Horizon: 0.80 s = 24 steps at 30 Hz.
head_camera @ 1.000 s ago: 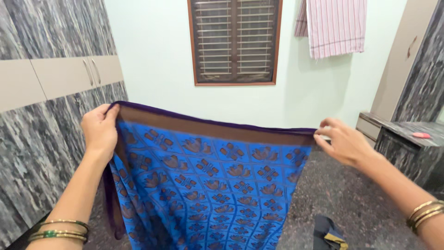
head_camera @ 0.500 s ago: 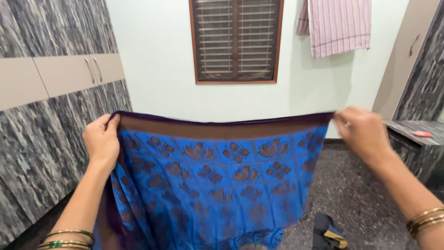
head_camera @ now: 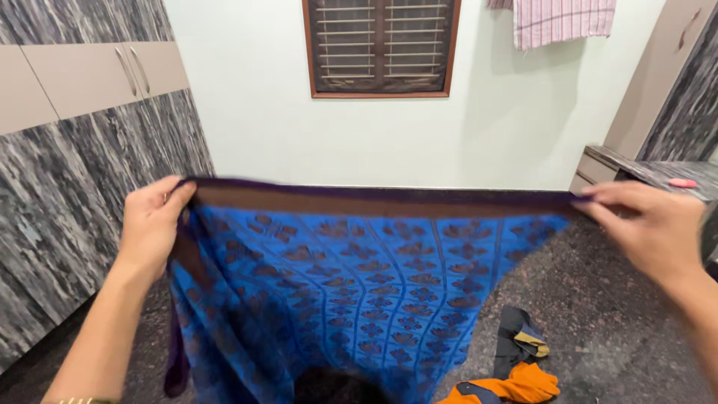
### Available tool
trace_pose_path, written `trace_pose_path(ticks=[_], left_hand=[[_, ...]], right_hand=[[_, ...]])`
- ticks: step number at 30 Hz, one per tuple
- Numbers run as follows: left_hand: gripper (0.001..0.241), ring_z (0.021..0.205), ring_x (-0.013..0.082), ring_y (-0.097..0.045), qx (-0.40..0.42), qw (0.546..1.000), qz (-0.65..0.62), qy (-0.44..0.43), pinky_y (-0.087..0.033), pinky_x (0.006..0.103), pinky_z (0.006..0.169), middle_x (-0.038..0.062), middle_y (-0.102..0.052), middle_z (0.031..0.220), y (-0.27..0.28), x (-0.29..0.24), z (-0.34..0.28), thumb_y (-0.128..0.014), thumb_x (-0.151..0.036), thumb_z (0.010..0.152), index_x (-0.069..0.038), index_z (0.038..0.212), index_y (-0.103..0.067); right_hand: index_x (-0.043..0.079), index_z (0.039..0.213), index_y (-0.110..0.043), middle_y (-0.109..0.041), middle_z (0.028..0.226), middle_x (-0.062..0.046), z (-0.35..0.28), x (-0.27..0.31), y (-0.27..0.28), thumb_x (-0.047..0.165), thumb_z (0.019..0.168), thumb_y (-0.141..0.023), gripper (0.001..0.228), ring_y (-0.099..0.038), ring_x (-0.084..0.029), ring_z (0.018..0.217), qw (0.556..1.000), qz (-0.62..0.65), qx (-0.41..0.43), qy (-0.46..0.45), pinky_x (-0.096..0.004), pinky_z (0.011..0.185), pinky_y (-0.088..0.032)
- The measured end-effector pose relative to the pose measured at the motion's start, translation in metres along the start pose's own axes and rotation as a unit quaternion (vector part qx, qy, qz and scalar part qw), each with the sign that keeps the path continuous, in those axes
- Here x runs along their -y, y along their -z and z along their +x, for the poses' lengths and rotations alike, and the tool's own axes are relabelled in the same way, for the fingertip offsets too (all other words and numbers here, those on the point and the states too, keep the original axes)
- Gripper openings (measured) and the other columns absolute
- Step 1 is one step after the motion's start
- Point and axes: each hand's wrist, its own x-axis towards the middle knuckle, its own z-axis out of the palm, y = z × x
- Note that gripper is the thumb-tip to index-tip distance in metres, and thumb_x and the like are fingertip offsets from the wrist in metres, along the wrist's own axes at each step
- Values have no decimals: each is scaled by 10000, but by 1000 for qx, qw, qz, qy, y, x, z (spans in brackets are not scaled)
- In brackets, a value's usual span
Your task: The person folds a blue patterned cloth with a purple border by hand while sitting on the floor. They repeatedly align edges, fold the cloth in half, and smooth it before placing the finished folded piece on a nearby bed.
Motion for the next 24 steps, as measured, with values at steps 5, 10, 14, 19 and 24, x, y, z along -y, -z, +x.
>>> trace_pose_path(ticks=[5,10,14,19,24], left_hand=[[146,544,63,-404,149,952,-212,161,-323,253,503,-49,-504,649,30,10,-23,-624,-84,957,24,1011,-708],[150,460,28,-326,167,915,-322,175,-257,232,442,-105,-365,566,-24,49,13,-618,-185,964,-59,1024,-673],[130,741,184,-623,-133,969,22,208,-500,365,674,95,-720,814,-141,107,20,-725,-102,909,22,885,-759],[264,732,108,-562,-137,961,-182,158,-445,282,673,8,-644,760,-233,139,-86,-671,-255,994,-65,817,-719],[353,589,94,-478,-142,882,-313,321,-376,273,524,-20,-512,648,-287,121,-215,-599,-384,1020,-98,817,-639]], right_hand=[[-8,1009,-751,-776,938,-104,-36,-60,6,78,906,-709,140,-723,-142,849,893,415,33,-169,-245,821,-564],[83,1191,-747,-771,1033,-74,-26,-72,-21,60,858,-763,334,-662,-64,787,820,534,-47,-201,-198,681,-532],[-21,1058,-728,-744,896,-118,-38,-14,-86,-34,836,-809,236,-655,-148,669,869,288,-56,-397,-281,598,-514],[-22,953,-719,-778,838,-136,-148,118,-135,-20,755,-786,208,-733,-221,675,763,458,19,-455,-339,613,-566],[14,878,-662,-759,847,-161,-244,215,-197,-19,805,-749,118,-756,-225,719,523,630,4,-574,-326,630,-611]])
